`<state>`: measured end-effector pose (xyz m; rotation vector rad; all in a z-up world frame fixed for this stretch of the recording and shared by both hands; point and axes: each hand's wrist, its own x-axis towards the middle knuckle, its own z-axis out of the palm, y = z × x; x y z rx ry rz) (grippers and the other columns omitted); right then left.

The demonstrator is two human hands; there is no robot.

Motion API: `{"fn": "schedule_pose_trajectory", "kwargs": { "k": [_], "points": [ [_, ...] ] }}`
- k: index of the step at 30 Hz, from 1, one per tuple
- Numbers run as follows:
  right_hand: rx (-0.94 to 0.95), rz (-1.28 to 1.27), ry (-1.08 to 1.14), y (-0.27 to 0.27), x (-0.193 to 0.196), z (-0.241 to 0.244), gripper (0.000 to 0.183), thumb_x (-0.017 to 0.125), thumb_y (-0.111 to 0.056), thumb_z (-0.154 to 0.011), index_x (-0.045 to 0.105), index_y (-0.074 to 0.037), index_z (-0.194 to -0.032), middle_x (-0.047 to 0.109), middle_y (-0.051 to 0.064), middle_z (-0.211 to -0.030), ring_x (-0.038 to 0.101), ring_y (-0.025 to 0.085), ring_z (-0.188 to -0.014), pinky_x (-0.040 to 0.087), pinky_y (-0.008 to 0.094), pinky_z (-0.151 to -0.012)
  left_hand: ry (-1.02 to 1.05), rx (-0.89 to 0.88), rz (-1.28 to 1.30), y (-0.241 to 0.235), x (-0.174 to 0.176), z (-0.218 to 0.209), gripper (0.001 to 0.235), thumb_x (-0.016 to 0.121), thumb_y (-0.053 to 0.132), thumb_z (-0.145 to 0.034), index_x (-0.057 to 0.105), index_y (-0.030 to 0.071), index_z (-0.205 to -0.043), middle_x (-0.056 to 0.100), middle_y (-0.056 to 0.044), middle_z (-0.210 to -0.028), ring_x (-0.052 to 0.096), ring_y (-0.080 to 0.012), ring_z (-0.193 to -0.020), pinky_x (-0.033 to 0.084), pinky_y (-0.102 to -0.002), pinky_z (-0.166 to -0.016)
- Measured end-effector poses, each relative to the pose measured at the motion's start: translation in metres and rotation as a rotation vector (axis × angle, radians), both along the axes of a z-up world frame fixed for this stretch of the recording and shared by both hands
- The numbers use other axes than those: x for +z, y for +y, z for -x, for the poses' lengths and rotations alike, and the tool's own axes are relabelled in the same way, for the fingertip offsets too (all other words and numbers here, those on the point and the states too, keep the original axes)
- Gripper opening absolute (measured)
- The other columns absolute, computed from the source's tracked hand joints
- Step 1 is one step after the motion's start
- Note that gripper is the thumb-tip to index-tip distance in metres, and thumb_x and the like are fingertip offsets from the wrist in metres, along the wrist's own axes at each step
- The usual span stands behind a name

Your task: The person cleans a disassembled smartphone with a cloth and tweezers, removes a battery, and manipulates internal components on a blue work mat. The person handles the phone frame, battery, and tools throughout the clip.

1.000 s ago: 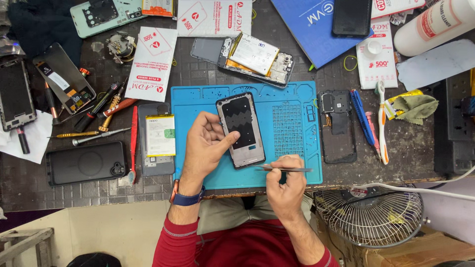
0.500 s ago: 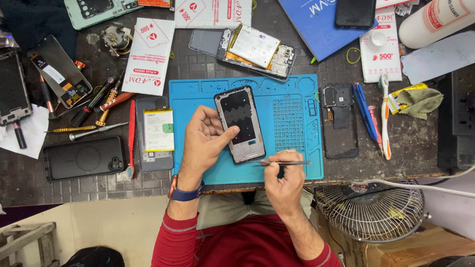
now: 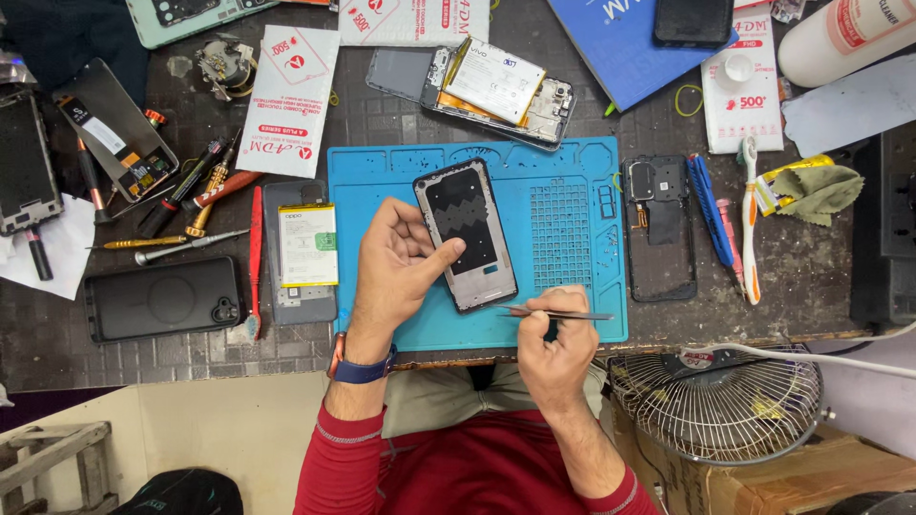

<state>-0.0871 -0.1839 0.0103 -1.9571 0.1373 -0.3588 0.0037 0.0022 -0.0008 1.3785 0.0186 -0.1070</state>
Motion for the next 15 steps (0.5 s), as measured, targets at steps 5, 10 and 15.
{"fn": "schedule_pose_trajectory", "kwargs": {
  "k": [5,10,15],
  "points": [
    [0.134,0.294,-0.11,-0.0054,0.0008,-0.0021,0.011,0.06,0.002,-0.086,0.061,-0.005,-0.095,0.065,0.008,-0.089,0.058,0.024,-0.09,0.048,0.04,-0.082,0.019,-0.003,0.017,-0.0012,0.001,-0.0016,0.035,0.079,0.0,-0.087,0.049,0.003,-0.105,0.067,-0.006,-0.089,0.068,-0.0078,-0.08,0.059,-0.023,-0.07],
    [0.005,-0.026,0.027,-0.0016,-0.0021,-0.0007,0.008,0.055,-0.005,-0.092,0.06,-0.008,-0.097,0.062,0.003,-0.093,0.067,0.018,-0.086,0.056,0.033,-0.079,-0.003,0.005,-0.042,-0.0009,0.0001,-0.0014,0.035,0.08,0.0,-0.088,0.05,0.003,-0.105,0.064,-0.005,-0.088,0.067,-0.0078,-0.078,0.059,-0.023,-0.069],
    [0.155,0.269,-0.071,-0.005,0.0055,-0.0029,0.008,0.063,-0.004,-0.088,0.066,-0.008,-0.094,0.068,0.004,-0.091,0.057,0.023,-0.093,0.044,0.038,-0.088,-0.003,0.008,-0.013,-0.0013,-0.0025,-0.0013,0.036,0.081,-0.001,-0.088,0.049,0.003,-0.105,0.062,-0.004,-0.088,0.064,-0.0071,-0.078,0.057,-0.022,-0.068]
  ]
}}
